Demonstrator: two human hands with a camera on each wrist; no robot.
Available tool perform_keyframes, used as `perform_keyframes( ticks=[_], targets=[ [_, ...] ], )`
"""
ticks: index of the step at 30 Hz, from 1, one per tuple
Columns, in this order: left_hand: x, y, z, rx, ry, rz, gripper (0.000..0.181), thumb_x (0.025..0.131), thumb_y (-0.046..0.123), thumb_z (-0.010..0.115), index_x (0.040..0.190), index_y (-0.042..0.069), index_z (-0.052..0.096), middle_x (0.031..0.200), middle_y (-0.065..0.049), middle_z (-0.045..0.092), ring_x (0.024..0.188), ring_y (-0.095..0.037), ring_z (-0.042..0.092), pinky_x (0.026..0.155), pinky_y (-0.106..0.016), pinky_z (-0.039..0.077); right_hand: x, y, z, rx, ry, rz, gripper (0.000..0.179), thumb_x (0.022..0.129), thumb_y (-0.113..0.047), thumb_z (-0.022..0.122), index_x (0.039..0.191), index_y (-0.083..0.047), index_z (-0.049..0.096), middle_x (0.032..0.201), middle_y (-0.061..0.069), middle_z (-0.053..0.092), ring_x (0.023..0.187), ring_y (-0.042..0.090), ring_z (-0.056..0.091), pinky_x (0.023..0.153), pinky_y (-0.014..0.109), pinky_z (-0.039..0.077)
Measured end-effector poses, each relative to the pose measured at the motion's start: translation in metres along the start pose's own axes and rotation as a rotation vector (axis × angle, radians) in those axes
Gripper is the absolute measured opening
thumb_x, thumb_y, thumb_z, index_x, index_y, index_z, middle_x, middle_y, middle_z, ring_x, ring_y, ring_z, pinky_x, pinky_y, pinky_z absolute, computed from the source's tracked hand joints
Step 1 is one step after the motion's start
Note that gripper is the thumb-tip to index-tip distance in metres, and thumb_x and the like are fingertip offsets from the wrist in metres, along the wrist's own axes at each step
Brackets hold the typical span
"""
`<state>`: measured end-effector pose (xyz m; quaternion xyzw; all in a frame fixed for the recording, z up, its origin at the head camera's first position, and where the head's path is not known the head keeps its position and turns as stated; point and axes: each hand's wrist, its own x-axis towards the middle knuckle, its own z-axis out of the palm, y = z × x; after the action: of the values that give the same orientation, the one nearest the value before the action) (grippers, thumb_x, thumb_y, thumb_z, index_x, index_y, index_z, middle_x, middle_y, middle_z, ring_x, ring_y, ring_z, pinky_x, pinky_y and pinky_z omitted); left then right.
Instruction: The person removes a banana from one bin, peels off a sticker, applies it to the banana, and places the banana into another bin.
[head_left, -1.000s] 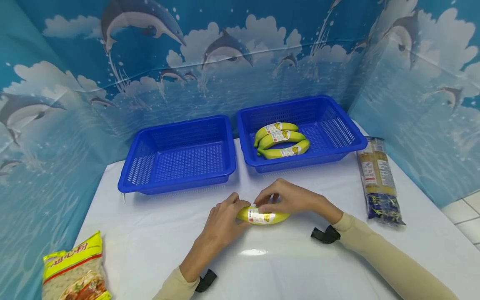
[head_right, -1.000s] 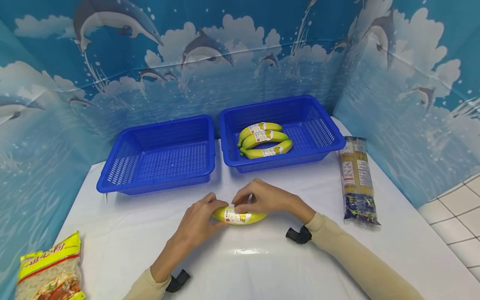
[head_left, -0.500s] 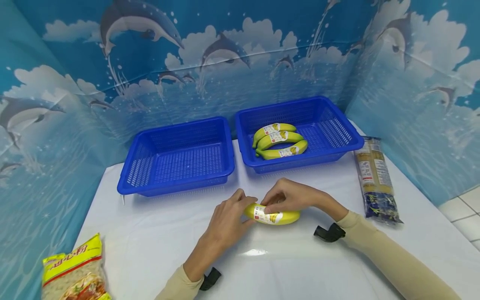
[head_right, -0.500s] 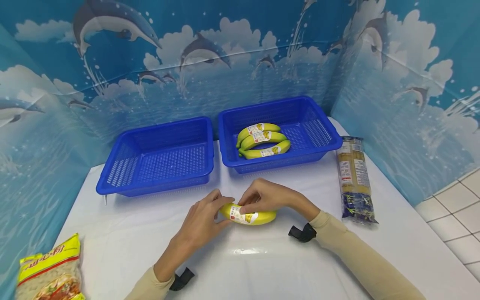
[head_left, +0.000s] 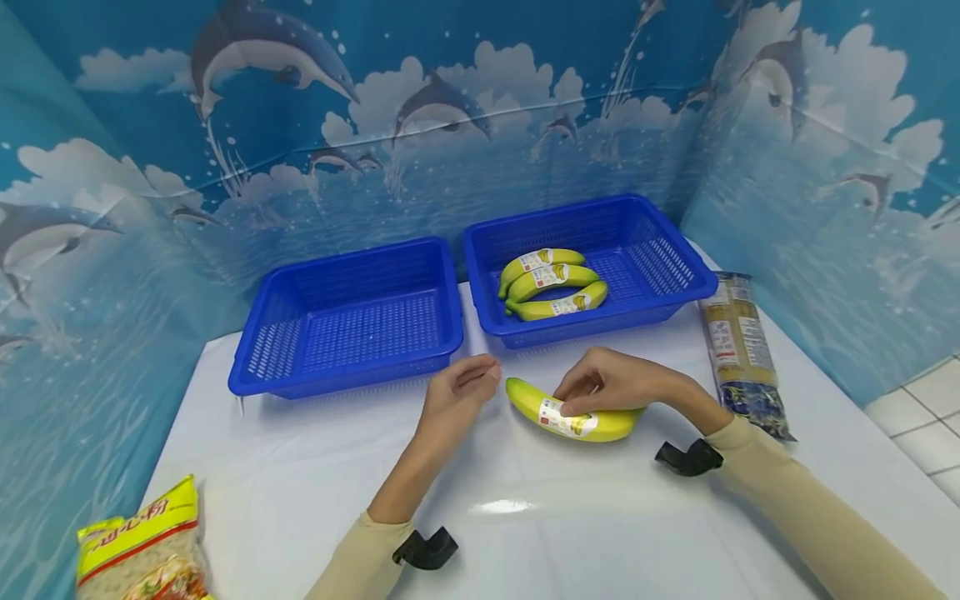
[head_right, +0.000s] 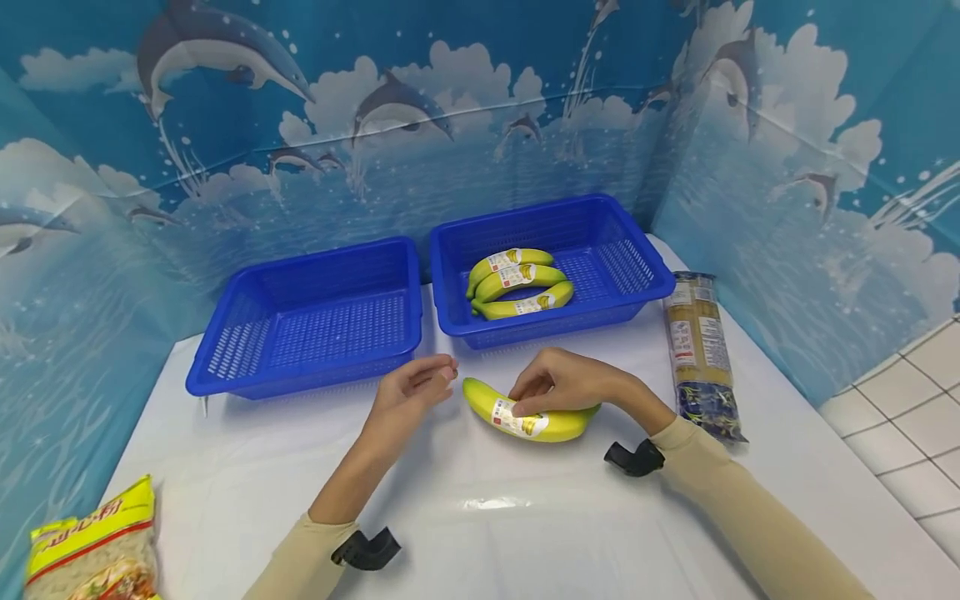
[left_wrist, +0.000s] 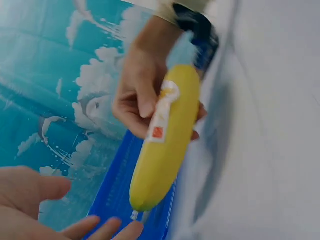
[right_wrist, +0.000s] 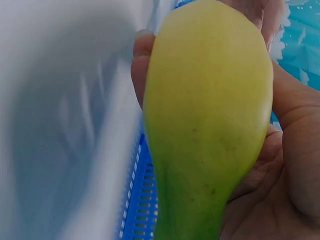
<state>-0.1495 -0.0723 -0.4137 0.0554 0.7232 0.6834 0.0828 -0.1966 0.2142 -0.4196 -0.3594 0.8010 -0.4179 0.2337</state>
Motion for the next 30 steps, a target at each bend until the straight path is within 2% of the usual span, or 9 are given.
perform_keyframes(
  ticks=[4, 8, 11, 16, 22, 30],
  targets=[
    [0.015, 0.002, 0.010, -0.290, 0.046, -0.159, 0.044, 0.109, 0.011, 0.062, 0.147, -0.011, 0.054, 0.155, -0.025, 0.053, 0.147, -0.039, 0.050, 0.117, -0.045, 0.050, -0.010, 0.000, -0.006, 0.018, -0.012, 0.002, 0.026, 0.099, -0.017, 0.080, 0.117, 0.001, 0.081, 0.105, 0.004, 0.082, 0.090, 0.014, 0.076, 0.083, 0.030, 0.064],
    [0.027, 0.004, 0.020, -0.467, 0.121, -0.263, 0.054, 0.112, 0.015, 0.059, 0.158, -0.009, 0.043, 0.167, -0.022, 0.041, 0.156, -0.035, 0.039, 0.121, -0.040, 0.046, -0.018, -0.002, -0.012, 0.063, -0.016, 0.031, 0.028, 0.098, -0.015, 0.082, 0.118, 0.003, 0.080, 0.104, 0.006, 0.082, 0.088, 0.015, 0.076, 0.080, 0.030, 0.065],
    [0.035, 0.005, 0.026, -0.581, 0.176, -0.286, 0.058, 0.114, 0.015, 0.055, 0.164, -0.007, 0.034, 0.171, -0.021, 0.033, 0.160, -0.033, 0.032, 0.125, -0.041, 0.040, -0.024, -0.004, -0.018, 0.094, -0.010, 0.051, 0.030, 0.096, -0.013, 0.083, 0.120, 0.005, 0.079, 0.105, 0.008, 0.082, 0.087, 0.016, 0.077, 0.080, 0.029, 0.065],
    [0.046, 0.006, 0.035, -0.763, 0.218, -0.256, 0.058, 0.116, 0.010, 0.046, 0.167, -0.007, 0.024, 0.176, -0.025, 0.019, 0.164, -0.036, 0.017, 0.130, -0.047, 0.028, -0.033, -0.009, -0.028, 0.103, 0.005, 0.042, 0.032, 0.096, -0.011, 0.083, 0.121, 0.007, 0.077, 0.106, 0.010, 0.082, 0.086, 0.015, 0.077, 0.079, 0.028, 0.065],
    [0.052, 0.007, 0.041, -0.844, 0.253, -0.237, 0.056, 0.117, 0.008, 0.043, 0.167, -0.006, 0.024, 0.175, -0.027, 0.020, 0.164, -0.036, 0.019, 0.131, -0.045, 0.028, -0.039, -0.017, -0.043, 0.089, 0.024, -0.010, 0.031, 0.097, -0.007, 0.081, 0.121, 0.010, 0.076, 0.104, 0.011, 0.082, 0.081, 0.015, 0.077, 0.074, 0.030, 0.066],
    [0.056, 0.010, 0.046, -0.821, 0.315, -0.250, 0.052, 0.114, 0.001, 0.044, 0.164, -0.005, 0.034, 0.171, -0.028, 0.029, 0.162, -0.035, 0.024, 0.128, -0.043, 0.033, -0.042, -0.034, -0.075, 0.059, 0.042, -0.051, 0.032, 0.100, -0.004, 0.077, 0.128, 0.011, 0.073, 0.104, 0.011, 0.082, 0.082, 0.019, 0.079, 0.073, 0.033, 0.067]
  ],
)
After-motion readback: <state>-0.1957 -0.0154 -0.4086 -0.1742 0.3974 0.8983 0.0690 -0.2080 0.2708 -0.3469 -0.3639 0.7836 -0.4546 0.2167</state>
